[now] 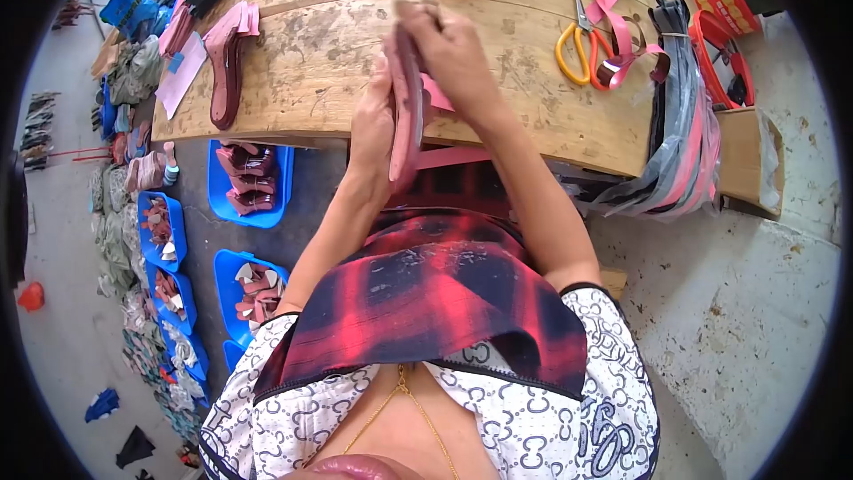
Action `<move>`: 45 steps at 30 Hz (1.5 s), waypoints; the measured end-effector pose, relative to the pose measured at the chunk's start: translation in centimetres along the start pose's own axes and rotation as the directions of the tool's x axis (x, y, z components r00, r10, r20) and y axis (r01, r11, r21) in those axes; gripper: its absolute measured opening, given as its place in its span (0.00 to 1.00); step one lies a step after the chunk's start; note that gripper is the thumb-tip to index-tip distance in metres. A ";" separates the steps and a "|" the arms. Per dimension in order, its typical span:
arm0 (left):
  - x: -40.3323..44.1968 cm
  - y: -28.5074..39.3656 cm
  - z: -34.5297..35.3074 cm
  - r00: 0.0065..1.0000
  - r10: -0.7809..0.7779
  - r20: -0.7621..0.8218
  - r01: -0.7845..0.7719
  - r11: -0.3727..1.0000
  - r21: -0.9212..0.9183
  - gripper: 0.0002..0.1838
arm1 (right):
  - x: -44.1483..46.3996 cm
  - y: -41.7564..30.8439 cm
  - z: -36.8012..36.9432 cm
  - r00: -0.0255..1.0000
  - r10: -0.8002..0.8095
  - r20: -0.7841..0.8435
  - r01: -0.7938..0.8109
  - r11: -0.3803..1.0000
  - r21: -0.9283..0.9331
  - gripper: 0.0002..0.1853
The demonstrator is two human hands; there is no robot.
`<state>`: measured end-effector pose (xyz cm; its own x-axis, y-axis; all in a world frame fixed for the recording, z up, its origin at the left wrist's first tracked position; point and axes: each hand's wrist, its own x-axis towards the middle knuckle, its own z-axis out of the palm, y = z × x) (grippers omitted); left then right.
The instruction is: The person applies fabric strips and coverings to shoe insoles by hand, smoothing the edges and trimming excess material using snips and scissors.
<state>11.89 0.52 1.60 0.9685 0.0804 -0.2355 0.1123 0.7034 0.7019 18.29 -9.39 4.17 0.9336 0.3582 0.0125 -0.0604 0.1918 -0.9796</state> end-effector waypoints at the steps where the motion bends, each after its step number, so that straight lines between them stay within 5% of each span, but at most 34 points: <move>1: 0.3 -0.2 -1.0 0.998 -0.045 -0.048 0.042 0.997 -0.065 0.23 | 0.6 -0.3 1.5 0.995 -0.070 -0.069 0.069 0.997 -0.029 0.17; 5: -0.7 3.1 -2.7 0.970 0.213 -0.118 -0.202 0.975 0.096 0.23 | -4.9 0.9 3.7 0.994 -0.059 0.089 0.081 0.962 -0.263 0.17; 6: -1.3 4.1 -3.8 0.967 0.225 -0.122 -0.186 0.946 0.266 0.23 | -6.4 0.7 3.9 0.989 0.005 0.149 0.030 0.972 -0.235 0.16; 7: -1.2 4.4 -3.9 0.957 0.242 -0.157 -0.213 0.960 0.181 0.23 | -6.7 0.8 2.9 0.886 0.284 0.366 -0.224 0.954 -0.199 0.13; 9: -1.0 5.2 -5.7 0.929 0.247 -0.276 -0.201 0.962 0.185 0.24 | -6.4 2.8 1.5 0.940 0.107 0.324 0.003 0.947 -0.321 0.13; 10: 0.0 4.9 -8.8 0.967 0.249 -0.049 -0.252 0.963 -0.091 0.25 | -5.6 3.6 0.9 0.947 0.010 0.321 0.118 0.918 -0.379 0.12; 12: -1.1 5.7 -7.0 0.958 0.092 -0.271 -0.131 0.983 -0.126 0.21 | -2.8 3.1 -0.7 0.943 -0.246 0.223 0.319 0.484 -0.815 0.14; 14: -1.3 5.2 -7.2 0.985 0.101 -0.138 -0.131 0.965 -0.226 0.20 | -1.4 4.0 -1.7 0.909 -0.245 0.338 0.394 0.238 -0.888 0.16; 15: -1.2 5.1 -8.1 0.997 0.058 0.052 -0.036 0.936 -0.350 0.18 | -1.1 4.2 -1.8 0.901 -0.215 0.377 0.420 0.209 -0.883 0.17; 17: -0.8 4.0 -8.2 0.997 0.073 0.031 -0.048 0.867 -0.497 0.16 | -0.7 4.4 -2.1 0.882 -0.155 0.445 0.466 0.144 -0.873 0.19; 21: -0.9 3.7 -7.9 0.999 0.052 0.005 -0.041 0.831 -0.555 0.16 | -0.2 4.5 -2.6 0.887 -0.122 0.444 0.461 0.236 -0.856 0.20; 33: -0.7 2.4 -7.7 1.000 0.016 -0.009 -0.018 0.844 -0.536 0.15 | 0.7 4.2 -4.3 0.780 -0.176 0.601 0.626 0.223 -0.747 0.21; 40: -0.9 1.5 -8.2 0.989 0.072 -0.131 -0.098 0.974 -0.203 0.30 | 0.7 5.0 -6.0 0.749 -0.190 0.634 0.661 0.260 -0.704 0.25; 45: -1.5 2.3 -9.2 0.984 0.142 0.106 -0.117 0.969 -0.216 0.29 | 1.1 5.3 -6.1 0.726 -0.210 0.655 0.687 0.267 -0.676 0.23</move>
<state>8.61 8.51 -2.61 0.9927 0.1042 -0.0605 -0.0523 0.8249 0.5628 21.17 -13.59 -2.22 0.4593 0.8180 0.3462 0.8638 -0.3205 -0.3887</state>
